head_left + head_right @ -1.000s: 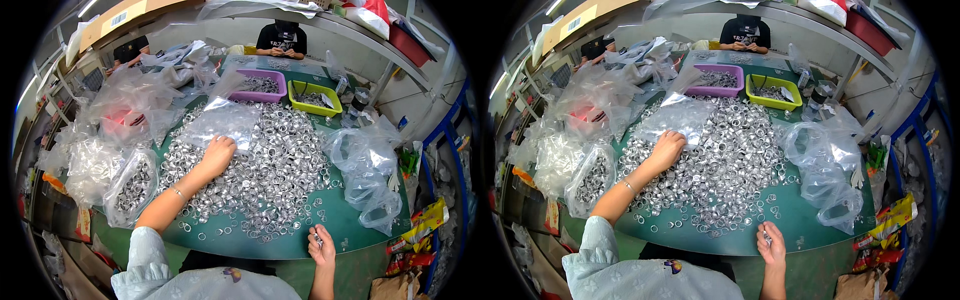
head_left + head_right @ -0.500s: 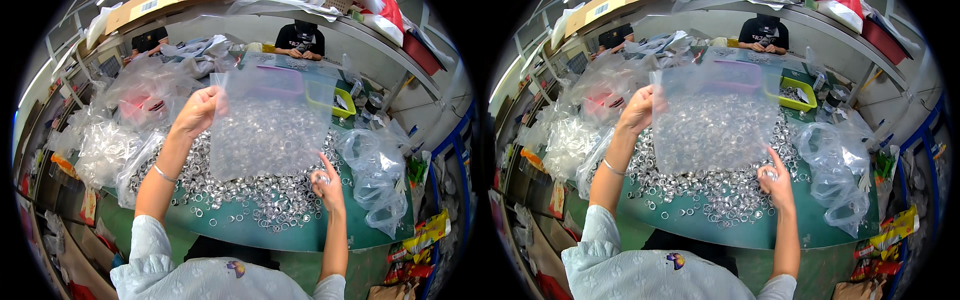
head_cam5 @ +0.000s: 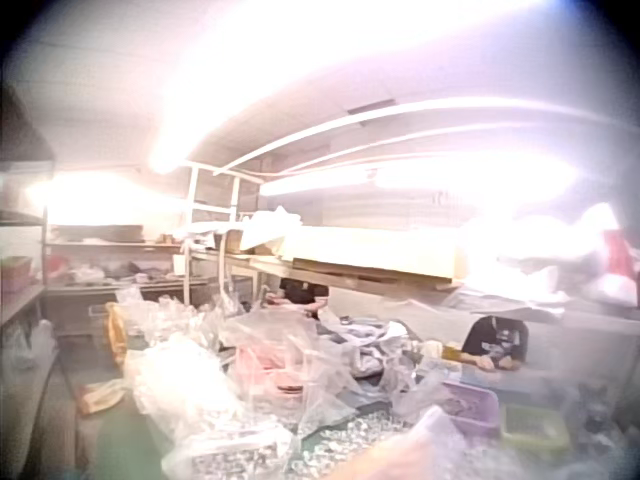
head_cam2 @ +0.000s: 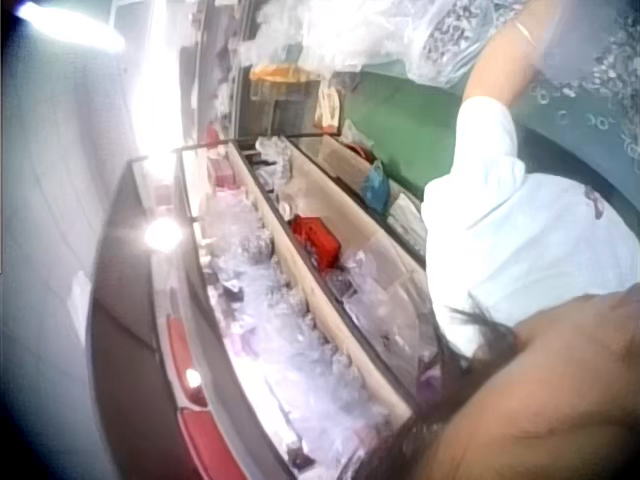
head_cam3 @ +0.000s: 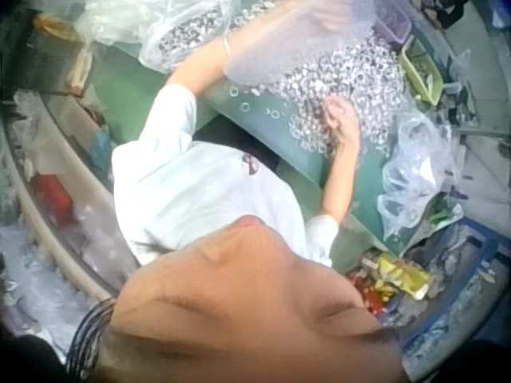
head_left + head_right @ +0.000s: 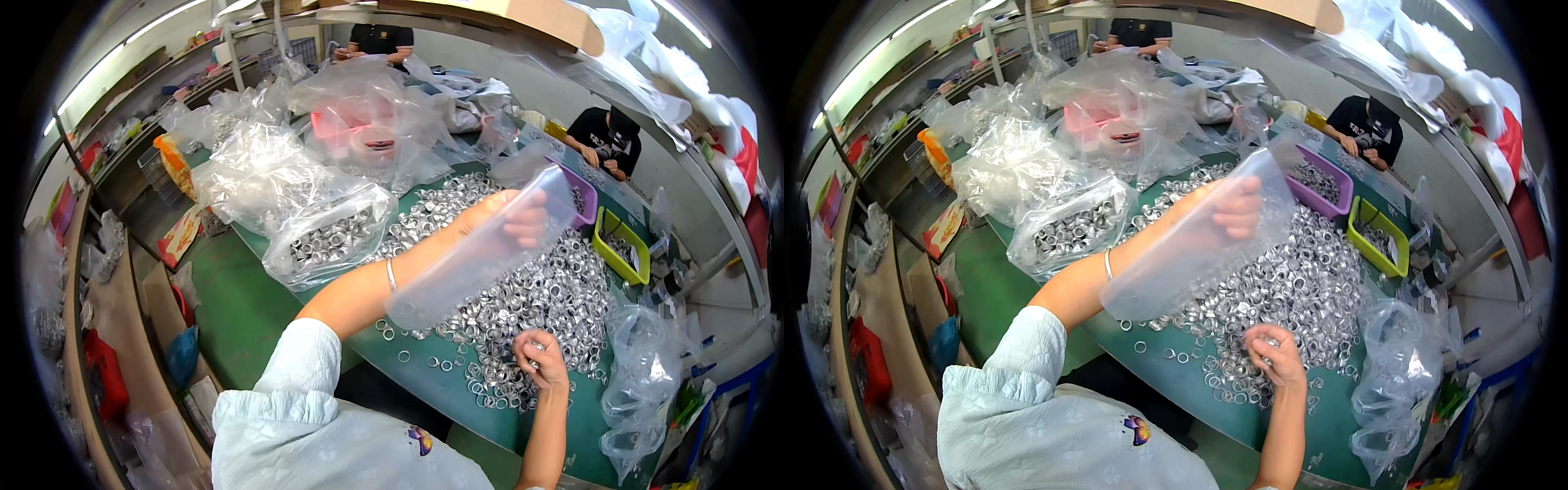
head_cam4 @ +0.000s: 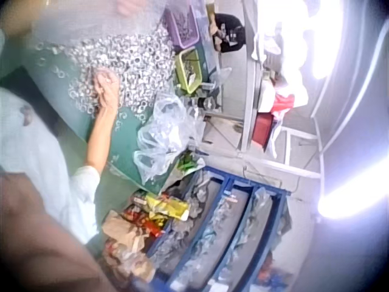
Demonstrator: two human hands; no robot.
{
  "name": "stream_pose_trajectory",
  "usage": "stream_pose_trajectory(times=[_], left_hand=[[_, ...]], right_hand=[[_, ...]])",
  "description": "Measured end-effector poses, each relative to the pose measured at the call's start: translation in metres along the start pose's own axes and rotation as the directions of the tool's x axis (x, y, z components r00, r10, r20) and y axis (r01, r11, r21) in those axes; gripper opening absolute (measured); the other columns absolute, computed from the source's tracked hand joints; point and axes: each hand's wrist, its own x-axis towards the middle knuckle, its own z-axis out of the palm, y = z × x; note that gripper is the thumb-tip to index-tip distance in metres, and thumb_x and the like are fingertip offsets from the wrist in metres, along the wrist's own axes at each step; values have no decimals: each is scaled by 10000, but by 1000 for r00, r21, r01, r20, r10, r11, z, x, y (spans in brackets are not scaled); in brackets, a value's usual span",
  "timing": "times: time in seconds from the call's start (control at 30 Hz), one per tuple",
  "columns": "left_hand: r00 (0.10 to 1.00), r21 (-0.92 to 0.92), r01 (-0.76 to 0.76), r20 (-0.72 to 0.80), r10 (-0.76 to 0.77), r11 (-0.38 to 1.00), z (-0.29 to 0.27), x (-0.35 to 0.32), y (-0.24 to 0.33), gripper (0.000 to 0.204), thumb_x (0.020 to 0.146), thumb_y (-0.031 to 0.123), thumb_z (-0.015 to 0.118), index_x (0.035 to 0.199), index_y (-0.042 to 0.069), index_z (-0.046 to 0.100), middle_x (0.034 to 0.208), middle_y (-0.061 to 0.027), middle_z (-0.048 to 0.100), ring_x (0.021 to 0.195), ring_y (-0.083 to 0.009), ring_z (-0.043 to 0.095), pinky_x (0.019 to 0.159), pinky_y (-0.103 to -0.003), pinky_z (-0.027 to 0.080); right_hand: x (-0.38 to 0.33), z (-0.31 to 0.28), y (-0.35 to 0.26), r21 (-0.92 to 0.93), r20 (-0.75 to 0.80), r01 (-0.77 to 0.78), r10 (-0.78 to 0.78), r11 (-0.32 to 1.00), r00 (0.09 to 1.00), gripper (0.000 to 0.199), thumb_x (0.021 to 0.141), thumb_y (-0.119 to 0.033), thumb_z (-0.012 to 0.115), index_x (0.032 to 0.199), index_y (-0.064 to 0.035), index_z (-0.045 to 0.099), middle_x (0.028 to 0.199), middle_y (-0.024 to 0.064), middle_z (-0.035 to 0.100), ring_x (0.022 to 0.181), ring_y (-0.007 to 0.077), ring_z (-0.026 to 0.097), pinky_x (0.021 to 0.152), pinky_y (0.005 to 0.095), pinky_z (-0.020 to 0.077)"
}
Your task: The person picks up small metal rings and circular components from a large pile, sorts them by hand, and places them into a plastic bag.
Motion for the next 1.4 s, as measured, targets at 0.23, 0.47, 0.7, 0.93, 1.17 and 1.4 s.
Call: stream_pose_trajectory(times=[0.23,0.47,0.7,0.93,1.17,1.4], left_hand=[[939,-259,275,280,-200,926,50,-17,-45,180,924,175,451,1054,80,532,608,49,418,477,-69,431,486,-271,405],[922,-623,386,257,-288,680,60,-38,-46,156,975,197,316,1045,84,396,613,7,360,429,-97,391,381,-278,394],[850,-602,474,503,-157,643,67,-38,-76,192,955,166,384,1124,81,422,657,11,387,476,-95,408,426,-293,405],[981,-559,193,137,-140,806,18,-34,-25,191,955,159,400,1108,49,433,663,14,397,502,-81,417,445,-232,394],[927,-638,366,181,-330,678,55,-42,-64,102,957,187,352,1009,99,365,632,-40,388,419,-126,397,335,-285,352],[968,-40,228,-96,-231,973,-13,-37,-18,209,925,245,491,1077,101,480,659,19,426,447,-70,407,412,-257,387]], right_hand=[[9,-11,13,193,-49,-5,15,981,999,544,724,32,617,1225,17,407,771,103,574,455,83,438,356,189,317],[8,-1,30,116,-205,54,-29,992,978,617,706,-163,751,1229,-6,464,678,61,570,464,103,475,413,196,360],[6,-5,63,272,-432,43,82,961,898,734,756,-294,719,1320,4,355,697,60,563,505,97,482,391,188,330],[-15,25,44,137,-226,42,-11,990,974,841,699,-319,767,1329,31,332,739,62,579,524,102,501,422,204,363],[-9,47,47,359,33,46,-62,932,998,723,670,-208,794,1238,39,421,763,59,595,560,94,532,457,205,398],[-54,40,17,-22,-267,-40,32,999,963,186,785,-105,671,914,25,644,694,59,604,488,62,469,397,191,305]])
